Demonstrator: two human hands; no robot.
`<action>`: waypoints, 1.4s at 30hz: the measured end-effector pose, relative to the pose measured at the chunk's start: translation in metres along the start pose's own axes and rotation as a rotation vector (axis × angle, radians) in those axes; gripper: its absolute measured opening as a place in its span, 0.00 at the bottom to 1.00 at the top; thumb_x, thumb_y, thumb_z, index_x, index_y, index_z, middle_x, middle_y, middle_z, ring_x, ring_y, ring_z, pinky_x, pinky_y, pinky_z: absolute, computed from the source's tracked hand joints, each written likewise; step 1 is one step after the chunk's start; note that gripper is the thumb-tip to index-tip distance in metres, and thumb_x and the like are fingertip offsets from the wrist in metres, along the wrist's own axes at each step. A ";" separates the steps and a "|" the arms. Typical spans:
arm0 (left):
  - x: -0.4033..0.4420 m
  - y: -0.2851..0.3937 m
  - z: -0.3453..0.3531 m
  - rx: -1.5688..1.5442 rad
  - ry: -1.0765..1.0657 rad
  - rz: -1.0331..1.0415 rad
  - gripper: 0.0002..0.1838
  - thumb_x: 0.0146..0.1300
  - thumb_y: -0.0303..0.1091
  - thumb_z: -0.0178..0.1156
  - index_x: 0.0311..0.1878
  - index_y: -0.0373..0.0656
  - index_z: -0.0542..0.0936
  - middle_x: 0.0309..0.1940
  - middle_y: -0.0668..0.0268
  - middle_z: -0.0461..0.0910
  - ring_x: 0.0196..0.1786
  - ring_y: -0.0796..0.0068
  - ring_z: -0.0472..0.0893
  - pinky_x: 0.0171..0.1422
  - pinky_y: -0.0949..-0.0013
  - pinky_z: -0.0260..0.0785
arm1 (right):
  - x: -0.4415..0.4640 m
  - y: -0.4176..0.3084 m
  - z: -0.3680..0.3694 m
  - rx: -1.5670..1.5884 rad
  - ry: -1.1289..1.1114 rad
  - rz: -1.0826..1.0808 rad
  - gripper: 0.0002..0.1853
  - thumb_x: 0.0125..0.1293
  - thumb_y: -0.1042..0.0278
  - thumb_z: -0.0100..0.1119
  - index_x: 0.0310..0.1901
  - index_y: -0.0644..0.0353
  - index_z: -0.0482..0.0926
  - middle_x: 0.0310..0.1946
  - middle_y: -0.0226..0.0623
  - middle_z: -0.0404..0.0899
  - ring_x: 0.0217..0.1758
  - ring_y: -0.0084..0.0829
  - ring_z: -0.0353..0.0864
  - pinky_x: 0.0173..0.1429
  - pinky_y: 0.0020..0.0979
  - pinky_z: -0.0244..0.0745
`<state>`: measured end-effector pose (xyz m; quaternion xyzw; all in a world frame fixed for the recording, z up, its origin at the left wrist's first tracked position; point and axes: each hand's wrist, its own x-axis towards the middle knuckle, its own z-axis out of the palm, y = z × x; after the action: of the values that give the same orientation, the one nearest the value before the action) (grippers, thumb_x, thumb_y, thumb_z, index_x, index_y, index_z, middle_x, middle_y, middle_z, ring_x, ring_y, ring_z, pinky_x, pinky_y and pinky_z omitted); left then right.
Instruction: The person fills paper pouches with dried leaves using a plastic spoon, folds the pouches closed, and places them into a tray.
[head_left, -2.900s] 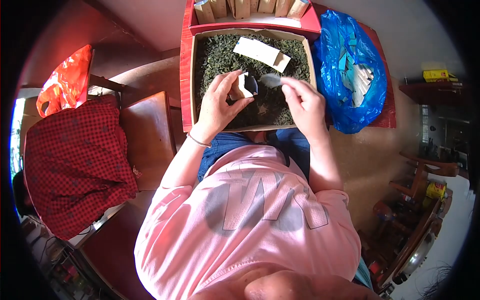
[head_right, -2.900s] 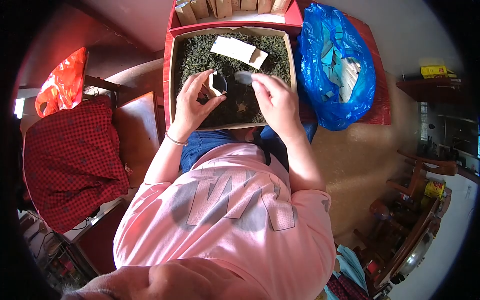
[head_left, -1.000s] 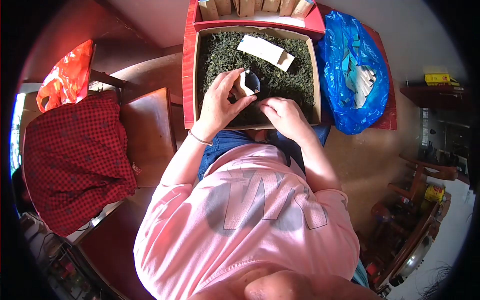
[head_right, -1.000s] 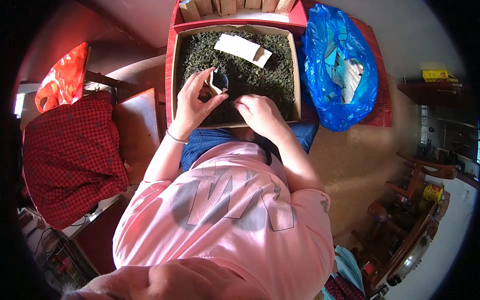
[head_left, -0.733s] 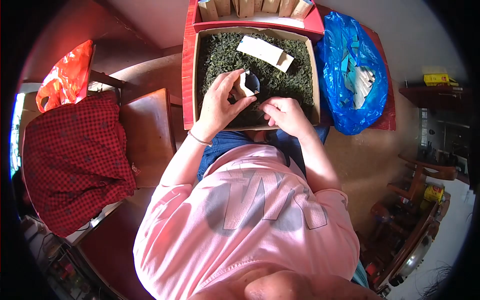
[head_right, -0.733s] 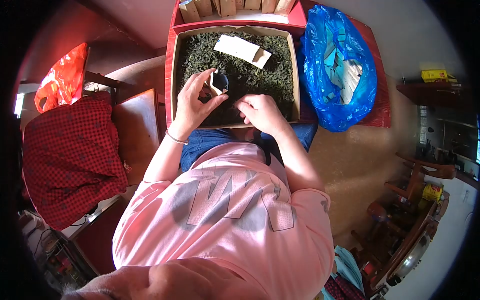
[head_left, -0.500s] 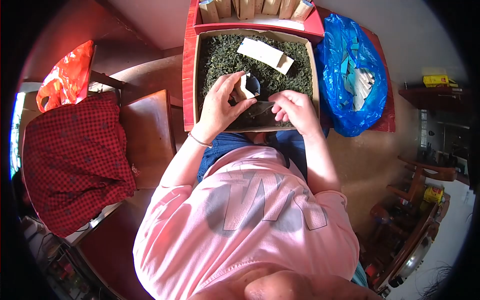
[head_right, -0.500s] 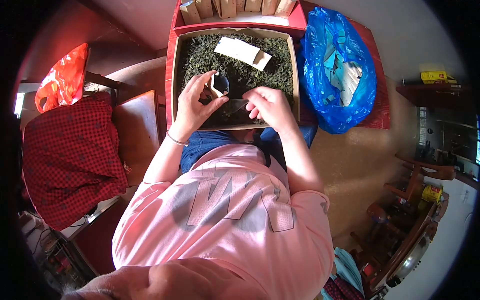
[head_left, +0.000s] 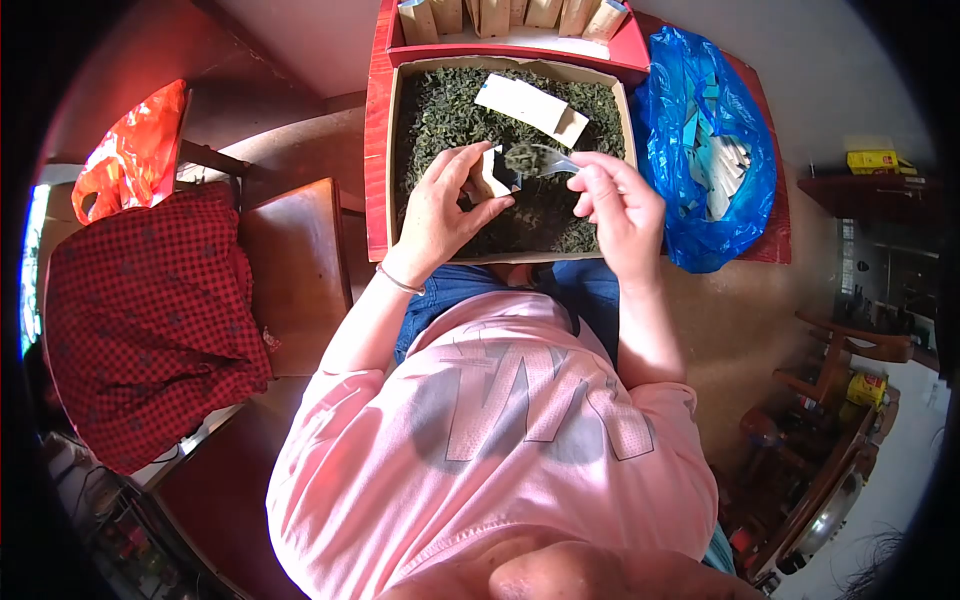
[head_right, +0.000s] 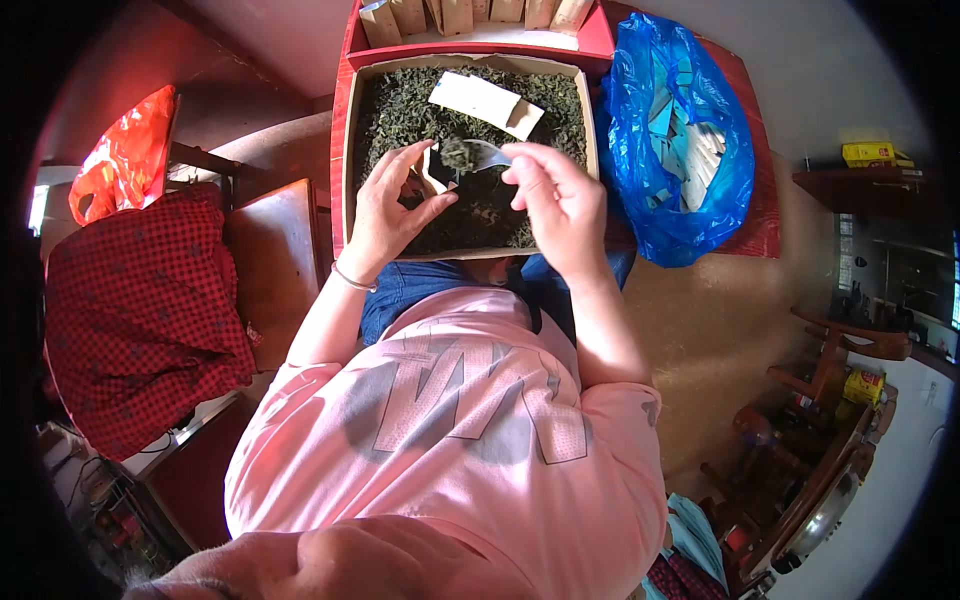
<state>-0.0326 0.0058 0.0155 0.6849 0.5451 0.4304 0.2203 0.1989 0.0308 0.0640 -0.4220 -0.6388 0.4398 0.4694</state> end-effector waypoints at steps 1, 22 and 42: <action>0.000 0.000 0.000 0.001 0.000 0.000 0.38 0.56 0.39 0.82 0.69 0.42 0.78 0.52 0.60 0.83 0.47 0.67 0.84 0.49 0.67 0.81 | -0.001 -0.002 0.003 -0.045 -0.013 -0.033 0.12 0.81 0.66 0.60 0.56 0.62 0.87 0.37 0.31 0.88 0.31 0.16 0.82 0.34 0.19 0.74; -0.002 -0.002 -0.001 -0.030 0.048 0.018 0.38 0.56 0.37 0.82 0.69 0.41 0.78 0.52 0.61 0.83 0.41 0.72 0.83 0.44 0.71 0.79 | -0.006 0.035 0.004 -0.646 -0.251 -0.027 0.08 0.72 0.69 0.65 0.47 0.62 0.88 0.42 0.47 0.89 0.42 0.46 0.90 0.46 0.38 0.83; -0.001 -0.001 -0.001 -0.039 0.038 0.010 0.36 0.56 0.36 0.82 0.68 0.39 0.79 0.50 0.61 0.83 0.40 0.73 0.83 0.45 0.71 0.79 | 0.004 0.035 -0.011 0.046 -0.121 0.425 0.12 0.80 0.63 0.59 0.49 0.62 0.87 0.31 0.30 0.84 0.26 0.16 0.81 0.29 0.16 0.70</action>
<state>-0.0338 0.0048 0.0143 0.6748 0.5372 0.4552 0.2210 0.2129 0.0454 0.0336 -0.5091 -0.5523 0.5679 0.3364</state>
